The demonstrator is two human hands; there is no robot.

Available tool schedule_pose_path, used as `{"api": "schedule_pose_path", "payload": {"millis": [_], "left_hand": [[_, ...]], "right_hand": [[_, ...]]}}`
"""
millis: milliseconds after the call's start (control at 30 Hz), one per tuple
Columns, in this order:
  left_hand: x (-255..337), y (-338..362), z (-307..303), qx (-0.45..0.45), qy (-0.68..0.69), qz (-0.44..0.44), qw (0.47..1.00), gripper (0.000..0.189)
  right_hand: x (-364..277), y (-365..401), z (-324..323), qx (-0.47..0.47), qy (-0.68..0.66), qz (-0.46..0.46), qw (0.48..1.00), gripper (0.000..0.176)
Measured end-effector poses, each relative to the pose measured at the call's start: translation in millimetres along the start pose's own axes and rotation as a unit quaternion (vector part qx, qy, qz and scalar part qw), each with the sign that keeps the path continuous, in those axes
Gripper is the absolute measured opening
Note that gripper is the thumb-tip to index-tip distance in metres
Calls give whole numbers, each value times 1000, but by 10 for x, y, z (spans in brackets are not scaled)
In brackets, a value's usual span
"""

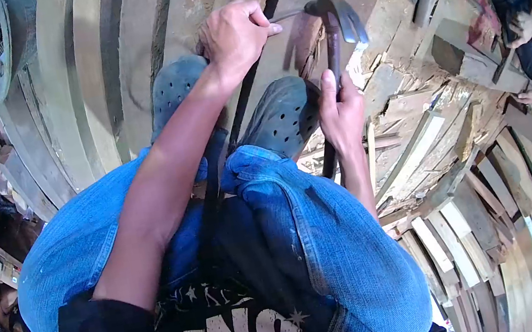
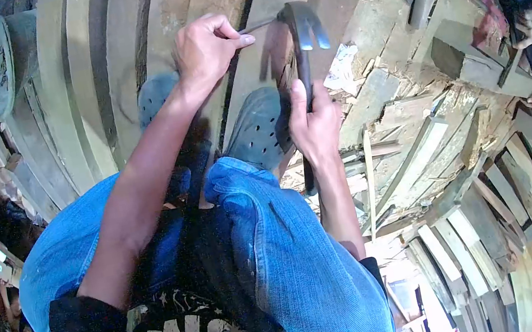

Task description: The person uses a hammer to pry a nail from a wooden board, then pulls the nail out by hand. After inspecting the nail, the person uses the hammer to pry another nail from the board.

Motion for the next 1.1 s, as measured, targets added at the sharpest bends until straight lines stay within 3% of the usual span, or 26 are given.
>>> {"api": "schedule_pose_path", "payload": {"millis": [67,133,433,533,700,1100], "left_hand": [[32,-17,-2,-10,-1,-17,1000,29],[17,14,-19,-23,-7,-43,999,29],[-2,6,-17,-32,-13,-53,998,30],[-1,-54,-55,-41,-15,-56,997,30],[17,-69,-101,-78,-11,-80,994,28],[11,-96,-115,-99,1,-60,993,24]], "right_hand": [[0,-30,-13,15,26,-30,999,32],[-53,6,-16,12,-37,6,999,32],[-56,-29,-38,2,39,-2,999,30],[-113,-18,-63,-5,0,11,1000,29],[-133,-24,-31,-7,-2,18,1000,38],[-154,-37,-36,-5,-5,28,1000,40]]}}
Point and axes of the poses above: each hand's wrist, its own y-axis away from the middle knuckle, its own z-axis out of the palm, x = y × z, the point moved 1 cm from there along -y, towards the middle knuckle, and after that the axes turned 6 degrees about -x, right-handed, at the moved point
